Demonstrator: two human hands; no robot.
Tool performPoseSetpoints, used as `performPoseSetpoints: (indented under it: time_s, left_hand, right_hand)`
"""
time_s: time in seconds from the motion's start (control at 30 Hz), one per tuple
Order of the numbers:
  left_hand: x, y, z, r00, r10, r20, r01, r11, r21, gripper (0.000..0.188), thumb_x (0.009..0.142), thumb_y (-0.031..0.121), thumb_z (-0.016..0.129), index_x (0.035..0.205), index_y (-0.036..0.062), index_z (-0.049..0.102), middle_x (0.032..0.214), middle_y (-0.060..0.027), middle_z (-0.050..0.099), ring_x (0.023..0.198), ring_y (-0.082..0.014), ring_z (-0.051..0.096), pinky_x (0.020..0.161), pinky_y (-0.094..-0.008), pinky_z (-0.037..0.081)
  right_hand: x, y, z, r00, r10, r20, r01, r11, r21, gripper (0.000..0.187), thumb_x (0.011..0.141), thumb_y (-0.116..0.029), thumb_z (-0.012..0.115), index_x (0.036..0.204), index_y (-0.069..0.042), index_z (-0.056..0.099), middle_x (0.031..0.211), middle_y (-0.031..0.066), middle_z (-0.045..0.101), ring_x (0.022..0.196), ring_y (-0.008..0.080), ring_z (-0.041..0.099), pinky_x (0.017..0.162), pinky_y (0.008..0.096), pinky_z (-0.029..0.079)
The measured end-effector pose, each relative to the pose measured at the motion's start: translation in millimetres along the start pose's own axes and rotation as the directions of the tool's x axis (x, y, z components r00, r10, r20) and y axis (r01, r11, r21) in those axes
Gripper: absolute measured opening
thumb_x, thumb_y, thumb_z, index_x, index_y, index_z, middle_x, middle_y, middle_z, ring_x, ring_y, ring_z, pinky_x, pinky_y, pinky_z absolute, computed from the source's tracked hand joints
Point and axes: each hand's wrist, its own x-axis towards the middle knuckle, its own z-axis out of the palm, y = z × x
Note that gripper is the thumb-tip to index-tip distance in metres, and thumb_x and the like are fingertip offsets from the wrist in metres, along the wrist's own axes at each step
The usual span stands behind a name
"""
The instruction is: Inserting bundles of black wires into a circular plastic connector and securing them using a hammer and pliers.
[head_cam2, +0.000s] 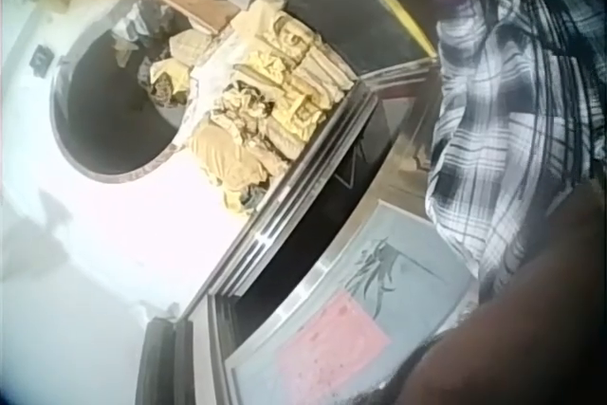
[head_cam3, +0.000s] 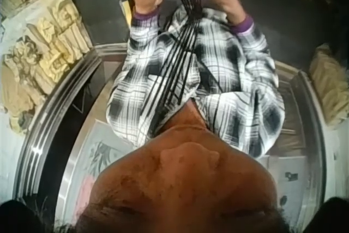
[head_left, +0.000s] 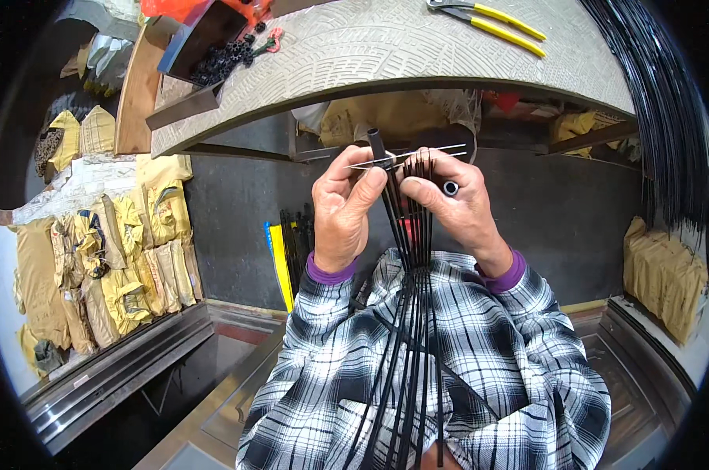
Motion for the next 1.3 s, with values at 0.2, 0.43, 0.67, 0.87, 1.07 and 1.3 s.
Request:
performPoseSetpoints:
  time_s: [0.2,0.43,0.67,0.87,1.07,1.3]
  left_hand:
    - [-3.3,-0.7,14.3,0.997,0.011,-0.083,-0.011,1.0,-0.01,0.021,0.084,0.005,0.057,0.103,-0.0043,0.054,0.093,-0.0052,0.058,0.086,-0.0092,0.055,0.079,-0.0214,0.041]
    - [-3.6,-13.5,13.8,0.989,0.043,-0.144,-0.063,0.988,-0.14,0.023,0.087,0.01,0.055,0.105,-0.0034,0.054,0.093,-0.0058,0.06,0.082,-0.0091,0.055,0.077,-0.0208,0.041]
    - [-9.6,-21.7,19.8,0.955,0.211,-0.209,-0.181,0.971,0.154,0.025,0.088,0.014,0.054,0.104,-0.0055,0.054,0.09,-0.0044,0.06,0.079,-0.0075,0.053,0.073,-0.0198,0.041]
    - [-8.0,-28.5,11.8,0.95,0.233,-0.207,-0.191,0.96,0.204,0.025,0.088,0.014,0.055,0.103,-0.0058,0.054,0.088,-0.0029,0.058,0.079,-0.0075,0.052,0.071,-0.02,0.041]
    - [-10.4,-26.6,5.4,0.93,0.322,-0.179,-0.245,0.903,0.354,0.025,0.086,0.013,0.057,0.102,-0.0057,0.054,0.087,-0.0019,0.055,0.079,-0.0073,0.05,0.071,-0.0196,0.04]
    - [-12.2,-32.2,4.6,0.921,0.257,-0.294,-0.211,0.961,0.178,0.029,0.086,0.014,0.058,0.106,-0.0073,0.054,0.096,-0.0065,0.058,0.084,-0.0094,0.052,0.076,-0.0208,0.041]
  right_hand:
    - [-2.2,1.1,2.8,1.0,-0.007,-0.018,0.005,0.994,-0.111,0.013,0.079,-0.011,0.063,0.084,0.0,0.061,0.076,-0.0006,0.056,0.072,0.006,0.049,0.066,0.0204,0.04]
    - [4.7,11.0,2.6,0.985,0.16,0.067,-0.168,0.977,0.129,0.017,0.078,-0.015,0.065,0.085,0.001,0.061,0.074,-0.0029,0.058,0.069,0.0033,0.048,0.063,0.0191,0.041]
    - [-1.6,13.1,4.6,0.99,0.139,0.015,-0.14,0.987,0.077,0.019,0.079,-0.016,0.064,0.088,0.001,0.062,0.077,-0.002,0.059,0.073,0.0031,0.049,0.066,0.0204,0.041]
    - [2.8,20.4,3.6,0.976,0.19,0.103,-0.21,0.945,0.25,0.019,0.079,-0.015,0.063,0.087,0.002,0.061,0.077,-0.0011,0.06,0.072,0.0042,0.051,0.066,0.0213,0.042]
    - [-3.8,12.4,14.2,0.991,0.102,-0.09,-0.108,0.992,-0.067,0.015,0.078,-0.014,0.062,0.082,0.001,0.061,0.071,-0.0018,0.058,0.066,0.0041,0.05,0.061,0.0202,0.041]
    - [12.8,23.2,10.3,0.95,0.28,0.134,-0.308,0.908,0.285,0.017,0.075,-0.014,0.066,0.083,0.0,0.06,0.072,-0.0038,0.056,0.067,0.0041,0.048,0.061,0.0193,0.04]
